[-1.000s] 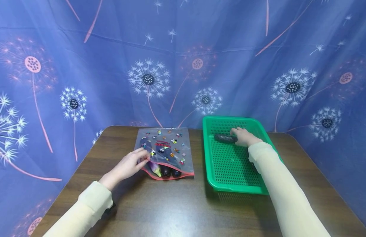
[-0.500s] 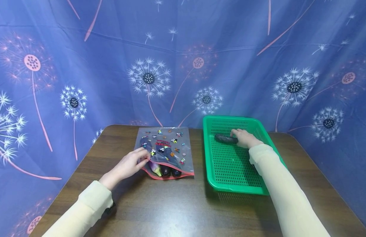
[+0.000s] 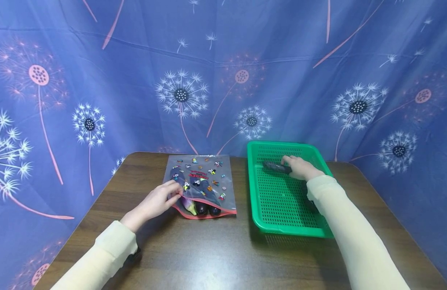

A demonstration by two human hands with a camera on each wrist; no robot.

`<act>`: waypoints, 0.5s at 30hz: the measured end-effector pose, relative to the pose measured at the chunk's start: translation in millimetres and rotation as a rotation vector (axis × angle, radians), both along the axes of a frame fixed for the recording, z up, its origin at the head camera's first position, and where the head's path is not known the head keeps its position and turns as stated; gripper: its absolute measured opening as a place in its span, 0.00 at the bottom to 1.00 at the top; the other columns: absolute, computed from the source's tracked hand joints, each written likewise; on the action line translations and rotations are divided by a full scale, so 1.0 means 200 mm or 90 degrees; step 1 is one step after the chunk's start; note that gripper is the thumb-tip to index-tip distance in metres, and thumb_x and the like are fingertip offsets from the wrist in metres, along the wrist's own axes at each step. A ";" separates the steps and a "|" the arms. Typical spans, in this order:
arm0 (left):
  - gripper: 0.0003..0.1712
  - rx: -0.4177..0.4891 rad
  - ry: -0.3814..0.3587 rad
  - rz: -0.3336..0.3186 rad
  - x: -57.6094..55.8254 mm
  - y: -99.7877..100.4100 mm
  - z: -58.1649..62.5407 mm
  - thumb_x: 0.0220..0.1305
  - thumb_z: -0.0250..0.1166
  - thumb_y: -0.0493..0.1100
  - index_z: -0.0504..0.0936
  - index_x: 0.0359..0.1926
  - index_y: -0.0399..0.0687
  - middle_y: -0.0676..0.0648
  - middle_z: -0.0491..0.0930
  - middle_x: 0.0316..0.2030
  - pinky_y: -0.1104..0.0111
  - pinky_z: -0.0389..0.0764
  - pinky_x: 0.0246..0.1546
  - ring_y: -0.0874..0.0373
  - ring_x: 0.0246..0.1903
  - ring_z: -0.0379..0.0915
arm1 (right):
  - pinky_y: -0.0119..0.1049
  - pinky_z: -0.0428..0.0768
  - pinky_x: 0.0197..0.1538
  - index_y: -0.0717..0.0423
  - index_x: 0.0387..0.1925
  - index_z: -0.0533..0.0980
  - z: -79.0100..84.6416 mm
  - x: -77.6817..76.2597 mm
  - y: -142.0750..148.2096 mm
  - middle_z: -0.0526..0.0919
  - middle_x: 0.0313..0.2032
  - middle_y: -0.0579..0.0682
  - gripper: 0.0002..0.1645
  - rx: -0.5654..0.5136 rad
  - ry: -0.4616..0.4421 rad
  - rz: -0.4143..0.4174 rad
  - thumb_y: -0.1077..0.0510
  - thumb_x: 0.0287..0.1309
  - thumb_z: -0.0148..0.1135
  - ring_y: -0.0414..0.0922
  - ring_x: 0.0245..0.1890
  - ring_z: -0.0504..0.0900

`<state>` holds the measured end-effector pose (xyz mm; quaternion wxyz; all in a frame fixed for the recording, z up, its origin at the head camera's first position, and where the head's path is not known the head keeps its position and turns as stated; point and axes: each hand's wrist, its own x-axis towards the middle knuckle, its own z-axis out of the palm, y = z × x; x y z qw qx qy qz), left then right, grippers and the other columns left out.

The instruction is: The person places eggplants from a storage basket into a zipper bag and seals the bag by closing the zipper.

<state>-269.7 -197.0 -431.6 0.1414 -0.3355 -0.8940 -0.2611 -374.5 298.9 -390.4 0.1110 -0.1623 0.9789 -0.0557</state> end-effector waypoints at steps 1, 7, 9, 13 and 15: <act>0.09 0.001 0.000 0.000 0.00 0.00 0.00 0.56 0.65 0.34 0.76 0.32 0.53 0.58 0.72 0.31 0.69 0.73 0.32 0.63 0.31 0.70 | 0.49 0.75 0.39 0.54 0.56 0.64 0.01 0.00 0.00 0.69 0.55 0.65 0.28 0.003 0.001 0.001 0.68 0.55 0.62 0.62 0.52 0.71; 0.09 -0.004 -0.003 0.000 0.00 0.00 0.00 0.56 0.65 0.33 0.76 0.33 0.52 0.58 0.72 0.32 0.68 0.73 0.32 0.63 0.32 0.70 | 0.49 0.76 0.39 0.54 0.58 0.64 0.04 0.02 -0.01 0.68 0.57 0.66 0.29 0.014 0.015 0.007 0.68 0.55 0.62 0.64 0.54 0.71; 0.09 -0.003 -0.004 0.000 0.00 0.00 0.00 0.57 0.65 0.34 0.76 0.33 0.52 0.57 0.73 0.31 0.68 0.73 0.32 0.63 0.32 0.71 | 0.49 0.76 0.38 0.54 0.58 0.64 0.06 0.03 -0.02 0.68 0.57 0.66 0.30 0.014 0.020 0.007 0.68 0.54 0.62 0.63 0.53 0.71; 0.08 -0.002 -0.005 0.001 0.00 0.00 0.00 0.57 0.65 0.34 0.76 0.33 0.52 0.57 0.73 0.31 0.68 0.73 0.32 0.63 0.32 0.71 | 0.44 0.75 0.33 0.55 0.59 0.64 0.08 0.04 -0.02 0.68 0.57 0.66 0.31 0.011 0.022 0.013 0.68 0.54 0.63 0.61 0.50 0.74; 0.08 0.000 -0.004 0.001 0.00 0.00 -0.01 0.56 0.65 0.34 0.76 0.33 0.52 0.58 0.72 0.32 0.68 0.73 0.32 0.63 0.32 0.71 | 0.43 0.75 0.32 0.55 0.59 0.64 0.09 0.05 -0.02 0.69 0.57 0.66 0.31 0.007 0.028 0.016 0.67 0.54 0.63 0.60 0.49 0.75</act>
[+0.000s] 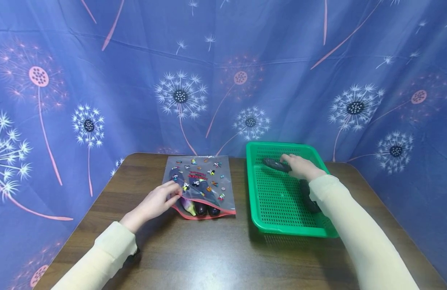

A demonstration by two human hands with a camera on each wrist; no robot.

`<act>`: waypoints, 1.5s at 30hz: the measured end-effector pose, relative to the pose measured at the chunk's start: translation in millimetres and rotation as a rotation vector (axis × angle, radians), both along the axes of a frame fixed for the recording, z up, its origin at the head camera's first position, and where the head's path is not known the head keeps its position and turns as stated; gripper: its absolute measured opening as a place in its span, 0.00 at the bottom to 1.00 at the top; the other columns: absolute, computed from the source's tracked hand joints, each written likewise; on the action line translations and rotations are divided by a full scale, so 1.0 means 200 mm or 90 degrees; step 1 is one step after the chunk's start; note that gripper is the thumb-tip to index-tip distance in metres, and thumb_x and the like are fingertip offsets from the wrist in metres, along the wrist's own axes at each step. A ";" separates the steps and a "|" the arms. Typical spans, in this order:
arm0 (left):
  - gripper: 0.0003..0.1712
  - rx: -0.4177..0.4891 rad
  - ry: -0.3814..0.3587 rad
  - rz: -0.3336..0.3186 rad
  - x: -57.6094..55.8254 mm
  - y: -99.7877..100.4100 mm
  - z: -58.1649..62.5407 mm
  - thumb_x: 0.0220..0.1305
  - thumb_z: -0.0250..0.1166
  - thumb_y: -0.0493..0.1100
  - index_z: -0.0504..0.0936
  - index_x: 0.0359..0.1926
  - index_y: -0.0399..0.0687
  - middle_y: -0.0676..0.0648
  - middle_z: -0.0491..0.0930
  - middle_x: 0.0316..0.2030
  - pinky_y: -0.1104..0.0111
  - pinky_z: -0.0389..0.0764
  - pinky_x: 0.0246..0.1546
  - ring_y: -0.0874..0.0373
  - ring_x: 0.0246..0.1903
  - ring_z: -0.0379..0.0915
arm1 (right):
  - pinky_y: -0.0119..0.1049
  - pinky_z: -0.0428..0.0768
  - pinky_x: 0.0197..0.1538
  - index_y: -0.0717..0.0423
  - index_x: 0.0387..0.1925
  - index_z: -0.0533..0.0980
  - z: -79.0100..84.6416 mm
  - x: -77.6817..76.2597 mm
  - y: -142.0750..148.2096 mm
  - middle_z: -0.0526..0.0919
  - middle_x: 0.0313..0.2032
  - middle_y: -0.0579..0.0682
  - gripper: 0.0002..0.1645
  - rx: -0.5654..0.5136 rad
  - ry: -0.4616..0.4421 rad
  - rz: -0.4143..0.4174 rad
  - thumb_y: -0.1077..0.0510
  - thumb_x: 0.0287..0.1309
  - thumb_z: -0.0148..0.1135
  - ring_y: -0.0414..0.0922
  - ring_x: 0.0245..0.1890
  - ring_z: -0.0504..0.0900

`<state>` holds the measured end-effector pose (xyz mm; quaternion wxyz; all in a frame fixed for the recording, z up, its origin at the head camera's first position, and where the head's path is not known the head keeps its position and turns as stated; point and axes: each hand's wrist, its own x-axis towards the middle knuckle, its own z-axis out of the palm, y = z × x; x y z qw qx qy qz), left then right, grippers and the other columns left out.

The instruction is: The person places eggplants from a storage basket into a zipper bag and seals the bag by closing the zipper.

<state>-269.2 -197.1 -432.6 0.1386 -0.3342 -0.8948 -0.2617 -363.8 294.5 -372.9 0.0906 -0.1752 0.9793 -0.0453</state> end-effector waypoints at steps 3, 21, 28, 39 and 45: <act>0.09 0.004 0.001 0.000 0.00 0.00 -0.01 0.56 0.65 0.33 0.76 0.33 0.52 0.59 0.72 0.31 0.68 0.73 0.32 0.63 0.31 0.70 | 0.42 0.75 0.32 0.54 0.59 0.65 0.01 0.02 0.00 0.69 0.57 0.66 0.32 -0.002 0.010 0.009 0.67 0.53 0.64 0.59 0.48 0.76; 0.09 0.001 -0.001 -0.020 0.01 0.01 0.03 0.55 0.65 0.32 0.75 0.32 0.50 0.57 0.72 0.32 0.69 0.72 0.32 0.61 0.31 0.70 | 0.44 0.76 0.34 0.55 0.56 0.67 0.20 0.15 -0.06 0.76 0.49 0.60 0.30 -0.001 0.035 0.052 0.65 0.51 0.67 0.54 0.45 0.77; 0.09 0.011 0.003 -0.019 0.01 0.01 0.02 0.55 0.65 0.33 0.75 0.32 0.50 0.58 0.72 0.31 0.69 0.72 0.32 0.60 0.31 0.71 | 0.47 0.78 0.37 0.54 0.56 0.68 0.26 0.21 -0.12 0.76 0.50 0.59 0.30 -0.008 0.056 0.089 0.64 0.50 0.67 0.53 0.45 0.79; 0.08 0.002 -0.011 -0.015 0.02 0.00 0.03 0.57 0.64 0.33 0.76 0.33 0.50 0.57 0.72 0.32 0.68 0.73 0.33 0.62 0.33 0.71 | 0.47 0.79 0.36 0.52 0.55 0.69 0.32 0.28 -0.22 0.77 0.49 0.56 0.31 -0.004 0.086 0.123 0.62 0.47 0.70 0.51 0.42 0.80; 0.07 -0.001 -0.010 -0.014 0.02 0.00 0.03 0.58 0.64 0.33 0.76 0.33 0.49 0.58 0.72 0.32 0.68 0.74 0.34 0.64 0.33 0.70 | 0.43 0.78 0.35 0.52 0.55 0.69 0.35 0.33 -0.25 0.78 0.46 0.53 0.31 -0.016 0.096 0.130 0.61 0.47 0.70 0.47 0.39 0.79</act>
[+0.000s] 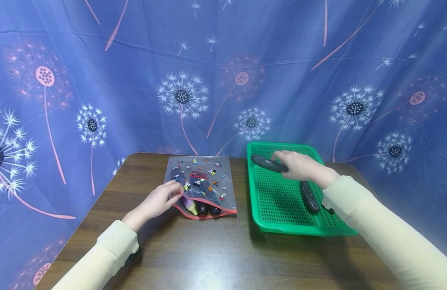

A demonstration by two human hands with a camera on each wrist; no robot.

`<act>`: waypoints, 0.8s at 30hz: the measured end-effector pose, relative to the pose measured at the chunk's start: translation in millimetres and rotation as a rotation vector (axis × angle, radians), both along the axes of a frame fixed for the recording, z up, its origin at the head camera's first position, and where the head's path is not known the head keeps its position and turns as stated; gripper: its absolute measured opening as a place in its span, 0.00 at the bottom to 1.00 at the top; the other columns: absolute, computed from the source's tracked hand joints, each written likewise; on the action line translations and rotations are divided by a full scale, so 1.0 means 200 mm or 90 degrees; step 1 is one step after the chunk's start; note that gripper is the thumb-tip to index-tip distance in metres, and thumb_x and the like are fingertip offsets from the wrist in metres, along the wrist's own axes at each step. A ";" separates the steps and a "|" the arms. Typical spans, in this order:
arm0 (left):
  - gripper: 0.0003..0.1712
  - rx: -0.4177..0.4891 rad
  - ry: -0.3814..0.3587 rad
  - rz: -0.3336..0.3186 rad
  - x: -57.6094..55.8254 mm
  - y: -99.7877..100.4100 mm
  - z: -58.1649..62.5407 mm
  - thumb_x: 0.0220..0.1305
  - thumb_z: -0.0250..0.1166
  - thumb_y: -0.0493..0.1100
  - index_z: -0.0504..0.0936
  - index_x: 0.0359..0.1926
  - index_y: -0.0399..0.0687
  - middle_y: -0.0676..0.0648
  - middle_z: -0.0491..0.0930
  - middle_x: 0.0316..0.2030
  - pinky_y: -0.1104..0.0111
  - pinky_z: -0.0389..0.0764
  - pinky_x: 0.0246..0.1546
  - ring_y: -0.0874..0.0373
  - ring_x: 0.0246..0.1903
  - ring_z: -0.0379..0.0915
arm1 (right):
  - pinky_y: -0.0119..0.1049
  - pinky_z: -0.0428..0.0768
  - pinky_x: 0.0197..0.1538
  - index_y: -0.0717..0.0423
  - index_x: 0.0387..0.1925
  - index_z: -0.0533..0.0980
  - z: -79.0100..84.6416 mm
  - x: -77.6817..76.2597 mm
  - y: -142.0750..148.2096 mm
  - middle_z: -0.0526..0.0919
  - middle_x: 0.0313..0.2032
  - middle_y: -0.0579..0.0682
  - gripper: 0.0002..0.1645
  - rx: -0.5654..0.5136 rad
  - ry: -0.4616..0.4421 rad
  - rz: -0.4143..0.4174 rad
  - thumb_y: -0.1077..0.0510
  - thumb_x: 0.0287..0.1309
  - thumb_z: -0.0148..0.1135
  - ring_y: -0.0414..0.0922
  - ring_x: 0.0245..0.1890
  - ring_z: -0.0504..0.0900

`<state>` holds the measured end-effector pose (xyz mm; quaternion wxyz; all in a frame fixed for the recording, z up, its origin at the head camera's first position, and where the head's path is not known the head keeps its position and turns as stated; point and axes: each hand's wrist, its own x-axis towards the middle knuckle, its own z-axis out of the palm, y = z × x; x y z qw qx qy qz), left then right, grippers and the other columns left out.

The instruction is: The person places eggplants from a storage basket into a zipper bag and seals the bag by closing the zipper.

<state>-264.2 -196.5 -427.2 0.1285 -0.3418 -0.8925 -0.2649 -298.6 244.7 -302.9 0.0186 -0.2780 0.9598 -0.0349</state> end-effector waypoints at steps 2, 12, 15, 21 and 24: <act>0.07 0.001 0.001 0.002 0.00 0.00 0.00 0.58 0.64 0.33 0.76 0.33 0.50 0.58 0.72 0.32 0.68 0.74 0.33 0.65 0.32 0.70 | 0.42 0.77 0.34 0.53 0.55 0.69 0.01 0.01 -0.01 0.78 0.46 0.53 0.31 -0.006 0.000 0.001 0.61 0.48 0.69 0.46 0.38 0.78; 0.08 0.002 0.002 0.011 0.00 0.00 -0.01 0.58 0.65 0.33 0.76 0.33 0.51 0.58 0.72 0.32 0.68 0.74 0.34 0.65 0.32 0.69 | 0.38 0.74 0.30 0.52 0.55 0.69 0.06 0.10 -0.05 0.78 0.48 0.54 0.31 -0.026 0.036 0.016 0.63 0.47 0.69 0.45 0.36 0.78; 0.08 0.000 0.000 0.013 0.01 0.00 -0.01 0.58 0.65 0.33 0.76 0.33 0.51 0.58 0.72 0.32 0.68 0.74 0.34 0.65 0.32 0.70 | 0.35 0.72 0.28 0.52 0.54 0.69 0.07 0.13 -0.08 0.78 0.47 0.54 0.31 -0.033 0.050 0.021 0.64 0.47 0.68 0.43 0.33 0.76; 0.08 0.005 0.004 0.017 0.01 0.00 -0.01 0.58 0.65 0.34 0.76 0.32 0.51 0.59 0.72 0.32 0.67 0.75 0.34 0.65 0.32 0.70 | 0.34 0.70 0.26 0.51 0.54 0.69 0.09 0.18 -0.11 0.78 0.44 0.52 0.30 -0.051 0.066 0.025 0.64 0.47 0.67 0.44 0.34 0.78; 0.07 0.004 0.004 0.016 0.00 -0.01 -0.01 0.58 0.65 0.34 0.76 0.33 0.50 0.58 0.72 0.32 0.67 0.75 0.34 0.65 0.33 0.70 | 0.34 0.69 0.25 0.51 0.54 0.69 0.09 0.21 -0.13 0.78 0.42 0.51 0.30 -0.069 0.066 0.024 0.65 0.46 0.66 0.45 0.34 0.78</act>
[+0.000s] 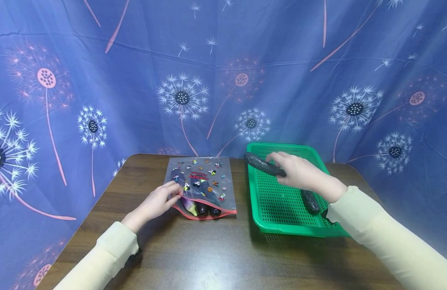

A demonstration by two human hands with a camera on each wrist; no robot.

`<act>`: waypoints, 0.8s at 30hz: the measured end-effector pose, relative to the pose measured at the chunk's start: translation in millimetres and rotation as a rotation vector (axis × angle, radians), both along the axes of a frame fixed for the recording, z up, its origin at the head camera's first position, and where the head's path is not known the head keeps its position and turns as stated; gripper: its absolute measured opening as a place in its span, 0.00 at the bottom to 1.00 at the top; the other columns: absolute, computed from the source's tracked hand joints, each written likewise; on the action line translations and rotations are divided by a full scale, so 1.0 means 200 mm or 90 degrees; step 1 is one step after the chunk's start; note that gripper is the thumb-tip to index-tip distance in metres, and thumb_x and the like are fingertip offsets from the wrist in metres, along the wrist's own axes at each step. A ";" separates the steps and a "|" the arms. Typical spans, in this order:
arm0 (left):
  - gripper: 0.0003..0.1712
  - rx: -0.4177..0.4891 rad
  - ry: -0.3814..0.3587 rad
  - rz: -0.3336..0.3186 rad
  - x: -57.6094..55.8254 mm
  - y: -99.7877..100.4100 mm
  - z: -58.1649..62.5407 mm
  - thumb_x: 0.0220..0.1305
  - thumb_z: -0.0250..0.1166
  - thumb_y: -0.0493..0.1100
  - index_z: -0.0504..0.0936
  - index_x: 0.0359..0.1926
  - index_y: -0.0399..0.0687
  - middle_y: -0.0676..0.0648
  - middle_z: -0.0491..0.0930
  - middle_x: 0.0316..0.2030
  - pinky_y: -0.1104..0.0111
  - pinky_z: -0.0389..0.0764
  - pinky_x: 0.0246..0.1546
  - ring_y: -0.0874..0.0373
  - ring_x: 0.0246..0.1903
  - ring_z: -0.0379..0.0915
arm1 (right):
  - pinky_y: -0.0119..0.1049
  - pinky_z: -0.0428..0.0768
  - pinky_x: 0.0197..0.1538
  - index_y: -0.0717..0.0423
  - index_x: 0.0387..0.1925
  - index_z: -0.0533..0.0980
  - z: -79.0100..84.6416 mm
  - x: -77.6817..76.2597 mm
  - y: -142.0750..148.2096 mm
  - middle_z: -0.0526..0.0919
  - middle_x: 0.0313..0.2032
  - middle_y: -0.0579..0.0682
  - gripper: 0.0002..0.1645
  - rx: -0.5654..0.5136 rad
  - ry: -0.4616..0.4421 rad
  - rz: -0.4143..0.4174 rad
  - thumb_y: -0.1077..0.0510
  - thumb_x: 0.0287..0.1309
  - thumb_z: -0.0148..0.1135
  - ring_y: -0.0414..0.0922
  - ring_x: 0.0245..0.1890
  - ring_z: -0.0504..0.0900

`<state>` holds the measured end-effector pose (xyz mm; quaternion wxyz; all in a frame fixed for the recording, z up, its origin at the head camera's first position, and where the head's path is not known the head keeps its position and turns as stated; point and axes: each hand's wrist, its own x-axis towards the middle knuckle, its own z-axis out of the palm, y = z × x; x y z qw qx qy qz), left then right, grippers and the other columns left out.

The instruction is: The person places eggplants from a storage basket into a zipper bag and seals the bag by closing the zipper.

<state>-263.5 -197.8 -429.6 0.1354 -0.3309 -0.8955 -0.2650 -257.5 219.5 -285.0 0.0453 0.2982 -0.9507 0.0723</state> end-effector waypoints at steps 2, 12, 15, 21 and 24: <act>0.07 0.000 -0.003 0.000 0.00 0.00 0.01 0.58 0.65 0.34 0.76 0.33 0.49 0.57 0.73 0.32 0.66 0.75 0.34 0.64 0.33 0.71 | 0.34 0.67 0.24 0.51 0.54 0.69 0.00 0.02 -0.02 0.77 0.40 0.51 0.30 -0.012 -0.003 0.000 0.65 0.46 0.66 0.43 0.29 0.76; 0.05 0.001 -0.003 -0.002 0.01 -0.01 0.02 0.59 0.64 0.34 0.77 0.34 0.48 0.55 0.74 0.33 0.66 0.75 0.34 0.63 0.33 0.71 | 0.31 0.68 0.23 0.53 0.54 0.69 -0.03 0.12 -0.09 0.76 0.37 0.50 0.30 -0.055 0.024 -0.001 0.65 0.45 0.66 0.40 0.24 0.70; 0.07 0.008 0.002 -0.002 0.02 -0.01 0.02 0.58 0.64 0.33 0.76 0.33 0.49 0.55 0.74 0.33 0.65 0.75 0.34 0.63 0.33 0.71 | 0.31 0.69 0.23 0.53 0.54 0.69 -0.03 0.14 -0.11 0.76 0.36 0.49 0.30 -0.067 0.025 -0.003 0.65 0.46 0.66 0.40 0.25 0.71; 0.08 0.009 0.009 0.005 0.01 -0.01 0.01 0.57 0.65 0.33 0.76 0.34 0.49 0.55 0.74 0.33 0.66 0.75 0.32 0.63 0.32 0.71 | 0.30 0.70 0.22 0.52 0.54 0.70 -0.04 0.19 -0.18 0.74 0.34 0.47 0.30 -0.095 0.024 0.005 0.64 0.46 0.67 0.40 0.25 0.71; 0.09 0.007 0.011 0.009 0.01 0.00 0.01 0.57 0.65 0.33 0.76 0.34 0.51 0.57 0.73 0.32 0.67 0.74 0.32 0.63 0.31 0.71 | 0.29 0.69 0.20 0.52 0.54 0.70 -0.05 0.21 -0.22 0.74 0.34 0.47 0.30 -0.108 0.025 0.013 0.63 0.46 0.67 0.38 0.23 0.70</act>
